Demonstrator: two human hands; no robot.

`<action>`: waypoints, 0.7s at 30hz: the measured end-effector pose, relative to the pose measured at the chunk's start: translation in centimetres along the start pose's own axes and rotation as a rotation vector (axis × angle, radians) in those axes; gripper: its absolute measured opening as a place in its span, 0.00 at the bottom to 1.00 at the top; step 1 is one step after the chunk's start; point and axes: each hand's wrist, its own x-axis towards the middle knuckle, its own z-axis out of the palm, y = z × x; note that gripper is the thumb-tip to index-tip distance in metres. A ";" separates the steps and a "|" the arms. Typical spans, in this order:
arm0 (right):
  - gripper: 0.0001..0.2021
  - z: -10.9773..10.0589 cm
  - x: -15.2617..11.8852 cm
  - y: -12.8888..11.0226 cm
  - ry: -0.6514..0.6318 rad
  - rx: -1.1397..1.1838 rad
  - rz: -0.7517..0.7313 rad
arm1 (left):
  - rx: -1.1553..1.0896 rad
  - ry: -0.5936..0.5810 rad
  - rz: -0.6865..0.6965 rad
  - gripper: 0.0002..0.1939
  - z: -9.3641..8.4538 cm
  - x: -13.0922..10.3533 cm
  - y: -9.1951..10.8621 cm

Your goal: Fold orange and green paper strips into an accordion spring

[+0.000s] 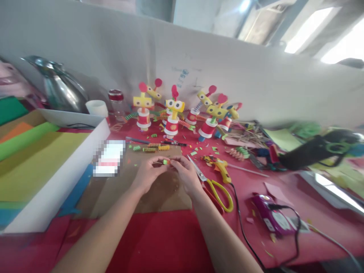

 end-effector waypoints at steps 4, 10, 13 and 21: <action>0.11 -3.8 0.5 -1.7 0.211 -0.508 -0.155 | 0.000 0.071 -0.003 0.17 -0.4 0.5 -0.2; 0.11 -14.6 0.6 -3.4 0.583 -1.172 0.063 | -0.048 0.105 0.103 0.15 -0.4 0.6 0.4; 0.16 -17.7 0.8 -2.6 0.463 -1.301 0.194 | -0.089 0.109 0.124 0.14 -0.6 0.8 0.4; 0.09 -17.0 1.3 -3.0 0.425 -0.645 0.185 | -0.137 0.137 0.114 0.13 -0.7 0.6 0.9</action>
